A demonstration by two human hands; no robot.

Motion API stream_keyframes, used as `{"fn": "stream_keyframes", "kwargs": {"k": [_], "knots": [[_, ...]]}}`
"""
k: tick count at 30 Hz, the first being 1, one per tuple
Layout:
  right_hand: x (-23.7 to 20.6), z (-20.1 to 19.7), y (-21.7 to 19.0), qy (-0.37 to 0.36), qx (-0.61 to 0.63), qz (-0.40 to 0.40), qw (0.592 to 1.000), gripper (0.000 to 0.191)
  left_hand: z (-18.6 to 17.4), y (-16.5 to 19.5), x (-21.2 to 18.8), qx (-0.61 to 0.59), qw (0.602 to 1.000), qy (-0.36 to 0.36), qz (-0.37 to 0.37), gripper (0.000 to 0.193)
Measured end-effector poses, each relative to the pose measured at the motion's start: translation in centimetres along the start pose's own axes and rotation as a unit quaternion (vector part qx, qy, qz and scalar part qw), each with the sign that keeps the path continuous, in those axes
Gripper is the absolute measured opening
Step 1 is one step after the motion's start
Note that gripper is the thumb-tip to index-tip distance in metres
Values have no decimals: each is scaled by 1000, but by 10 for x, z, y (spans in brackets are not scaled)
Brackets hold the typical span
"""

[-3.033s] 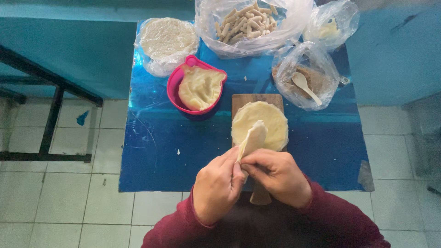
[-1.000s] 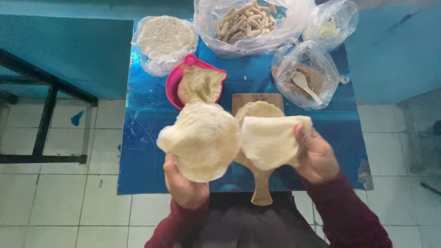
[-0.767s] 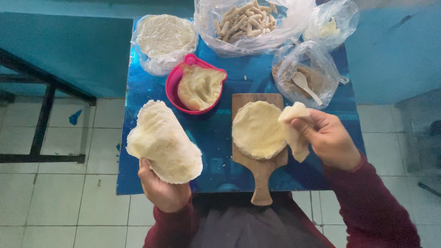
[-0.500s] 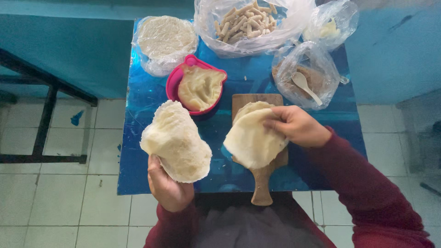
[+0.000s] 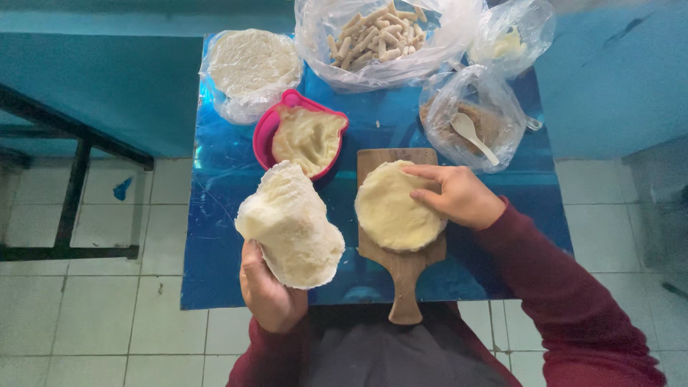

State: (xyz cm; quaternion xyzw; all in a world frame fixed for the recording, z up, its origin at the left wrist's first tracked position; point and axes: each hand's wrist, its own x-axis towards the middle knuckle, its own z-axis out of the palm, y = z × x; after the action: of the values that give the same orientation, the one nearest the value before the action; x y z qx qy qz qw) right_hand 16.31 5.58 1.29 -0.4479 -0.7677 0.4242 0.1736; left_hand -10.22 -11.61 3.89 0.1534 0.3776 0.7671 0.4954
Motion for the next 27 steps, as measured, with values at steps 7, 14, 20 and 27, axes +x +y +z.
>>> {"fn": "stream_keyframes", "kwargs": {"k": [7, 14, 20, 27], "knots": [[-7, -1, -4, 65, -51, -50, 995, 51, 4, -9, -1, -9, 1000, -2, -16, 54], [-24, 6, -43, 219, -280, -180, 917, 53, 14, -31, -7, -45, 996, -68, -37, 52], [-55, 44, -87, 144, -58, -267, 951, 31, 20, -64, -17, -18, 989, -130, -66, 42], [-64, 58, -98, 124, 22, -205, 971, 22, 10, -73, -21, 44, 986, -142, -75, 32]]}}
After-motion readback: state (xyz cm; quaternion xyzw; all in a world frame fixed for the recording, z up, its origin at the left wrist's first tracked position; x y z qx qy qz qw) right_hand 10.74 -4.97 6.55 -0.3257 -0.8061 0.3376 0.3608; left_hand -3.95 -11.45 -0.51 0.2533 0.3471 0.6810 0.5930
